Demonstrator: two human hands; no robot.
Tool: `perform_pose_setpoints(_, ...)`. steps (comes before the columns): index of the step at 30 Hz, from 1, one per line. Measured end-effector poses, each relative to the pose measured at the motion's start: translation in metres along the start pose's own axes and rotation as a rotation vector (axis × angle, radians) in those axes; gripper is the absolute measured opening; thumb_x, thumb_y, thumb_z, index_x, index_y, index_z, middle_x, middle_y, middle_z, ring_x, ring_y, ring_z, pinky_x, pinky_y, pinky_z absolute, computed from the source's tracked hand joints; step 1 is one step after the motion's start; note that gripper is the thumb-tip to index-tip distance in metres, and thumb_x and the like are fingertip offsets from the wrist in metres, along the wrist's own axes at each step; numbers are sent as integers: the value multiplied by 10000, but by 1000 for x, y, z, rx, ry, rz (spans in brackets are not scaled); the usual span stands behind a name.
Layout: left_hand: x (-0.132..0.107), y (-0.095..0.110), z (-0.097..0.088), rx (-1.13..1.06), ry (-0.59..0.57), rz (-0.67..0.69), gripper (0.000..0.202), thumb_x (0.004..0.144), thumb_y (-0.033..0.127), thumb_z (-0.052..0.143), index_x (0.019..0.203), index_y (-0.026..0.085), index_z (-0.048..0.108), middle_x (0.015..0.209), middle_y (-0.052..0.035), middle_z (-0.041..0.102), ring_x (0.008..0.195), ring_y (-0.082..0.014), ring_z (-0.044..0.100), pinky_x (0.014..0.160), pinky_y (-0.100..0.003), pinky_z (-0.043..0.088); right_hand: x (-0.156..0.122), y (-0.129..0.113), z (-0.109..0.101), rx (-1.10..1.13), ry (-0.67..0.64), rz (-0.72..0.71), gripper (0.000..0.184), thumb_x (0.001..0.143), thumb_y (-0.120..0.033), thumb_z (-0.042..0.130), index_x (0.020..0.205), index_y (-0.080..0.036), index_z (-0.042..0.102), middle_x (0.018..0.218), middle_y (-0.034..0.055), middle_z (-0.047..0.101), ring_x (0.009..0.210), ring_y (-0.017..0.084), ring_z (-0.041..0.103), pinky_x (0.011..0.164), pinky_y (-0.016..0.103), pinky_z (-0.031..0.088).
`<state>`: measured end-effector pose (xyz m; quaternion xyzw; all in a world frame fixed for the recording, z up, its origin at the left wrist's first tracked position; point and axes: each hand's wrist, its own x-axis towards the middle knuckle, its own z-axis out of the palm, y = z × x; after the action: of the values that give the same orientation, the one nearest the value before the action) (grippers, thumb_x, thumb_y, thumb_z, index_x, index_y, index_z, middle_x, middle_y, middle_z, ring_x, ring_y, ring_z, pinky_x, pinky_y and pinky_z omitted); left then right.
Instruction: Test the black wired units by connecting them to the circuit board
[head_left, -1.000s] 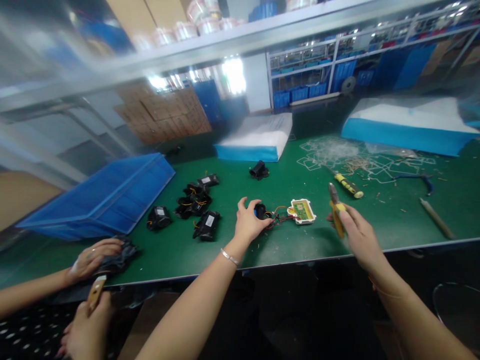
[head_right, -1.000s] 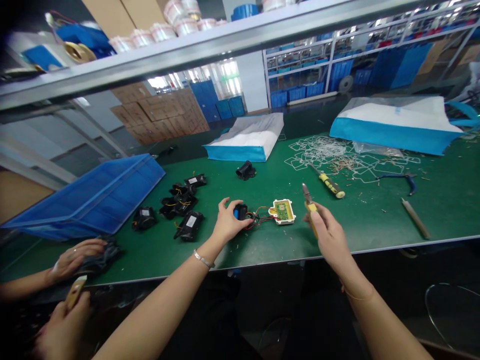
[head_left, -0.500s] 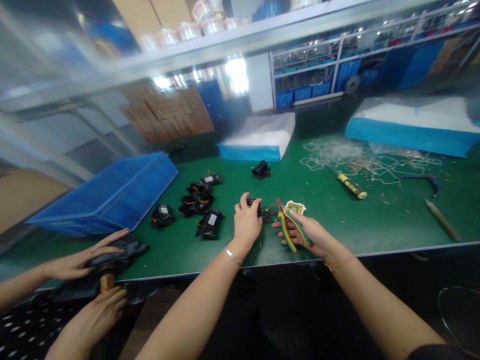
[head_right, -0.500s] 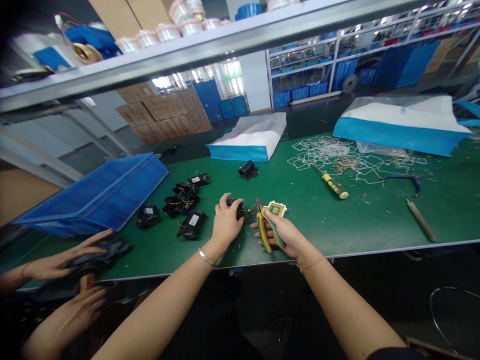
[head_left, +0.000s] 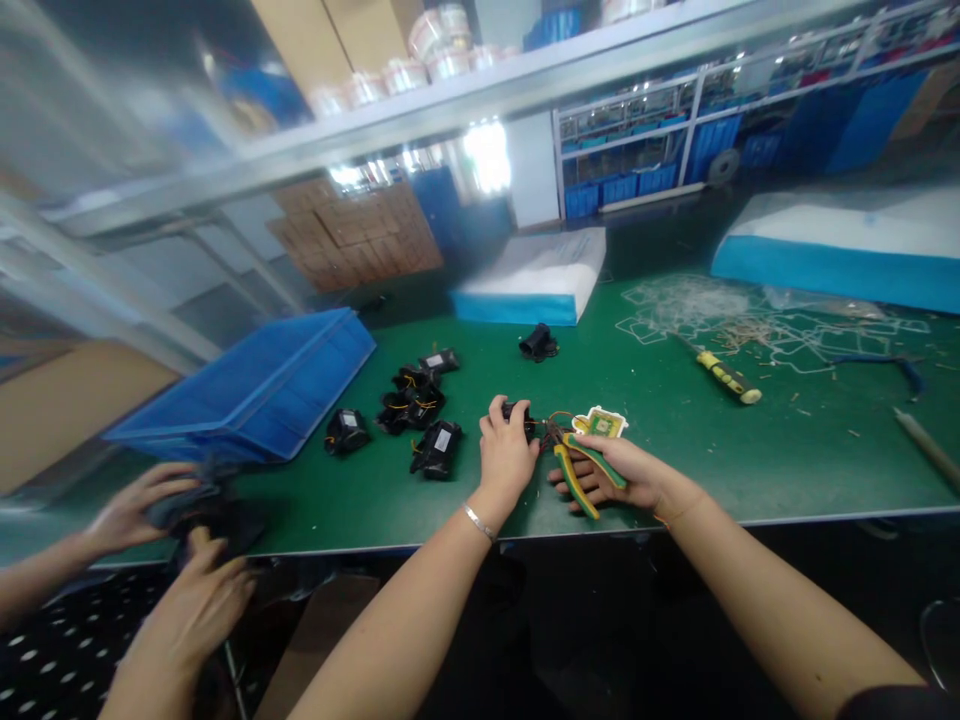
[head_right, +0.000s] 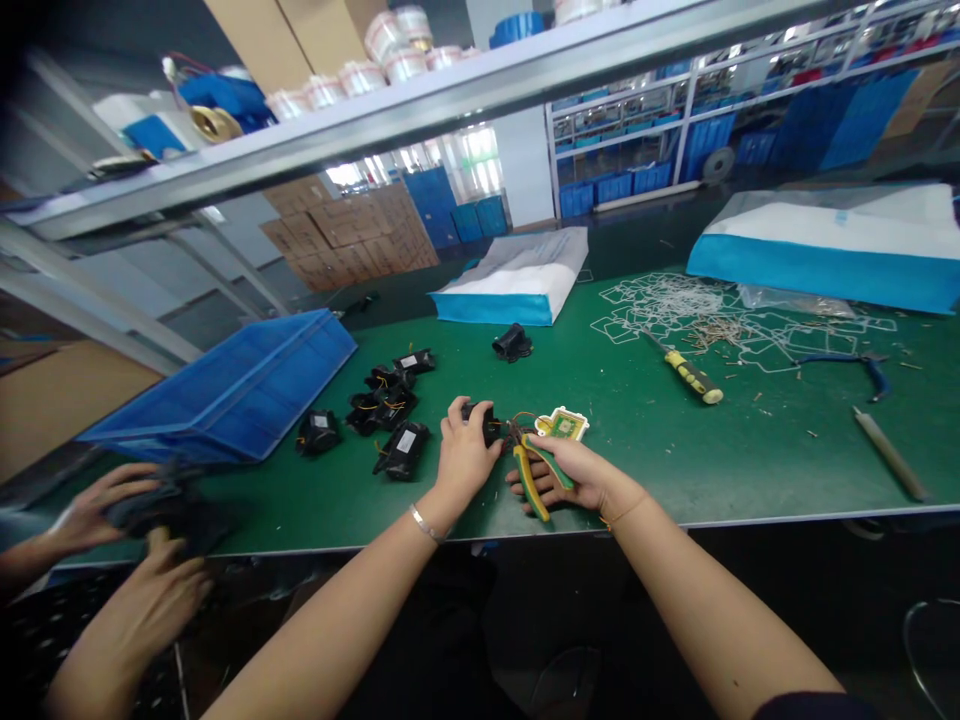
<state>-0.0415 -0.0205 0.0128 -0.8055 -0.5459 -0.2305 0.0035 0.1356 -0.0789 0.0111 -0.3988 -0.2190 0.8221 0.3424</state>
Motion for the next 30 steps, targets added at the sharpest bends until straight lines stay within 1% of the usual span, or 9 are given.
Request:
perform_pose_setpoints(7,1,-2,2,-5,0,-7,609,723,199,674,1279,287,440,1388,-98,263,1168,-309,394,954,-478,435,4,-7,-3,-26,-41,56,378,923,-446,391,1033,-119,545,965,178,685,858,245,686,740,461,555)
perform_pose_setpoints(13,0,-3,4,-3,8,5,614,718,210,679,1278,290,437,1387,-96,264,1145,-302,412,946,-474,442,9,-12,-3,-50,-17,93,404,921,-453,390,1027,-96,549,936,193,687,834,245,692,735,450,560)
perform_pose_setpoints(18,0,-4,4,-7,5,8,599,732,213,666,1279,288,434,1397,-98,254,1139,-301,415,945,-470,439,11,-13,1,-76,11,74,391,925,-445,383,1026,-105,548,920,180,691,815,243,692,702,438,566)
perform_pose_setpoints(21,0,-3,4,-8,2,2,607,726,206,671,1278,289,433,1396,-98,255,1144,-302,410,945,-469,437,13,-11,6,-90,79,37,369,923,-438,394,981,-110,554,891,160,692,726,215,689,649,379,572)
perform_pose_setpoints(23,0,-3,3,-9,-2,2,613,724,207,676,1279,291,430,1398,-98,253,1146,-302,408,942,-469,438,14,-9,10,-100,145,-13,361,923,-434,404,955,-113,564,875,144,690,667,184,676,622,331,569)
perform_pose_setpoints(27,-1,-3,2,-6,-3,10,617,725,219,682,1282,296,427,1395,-95,260,1141,-299,409,937,-464,443,15,0,18,-146,278,-154,313,915,-414,453,948,-129,580,869,116,680,663,157,662,618,290,565)
perform_pose_setpoints(30,-1,-3,2,-4,-1,9,616,725,223,684,1281,300,427,1393,-92,266,1145,-299,404,935,-461,444,16,6,23,-211,348,-250,263,912,-384,482,938,-140,579,843,99,672,651,145,648,606,274,562)
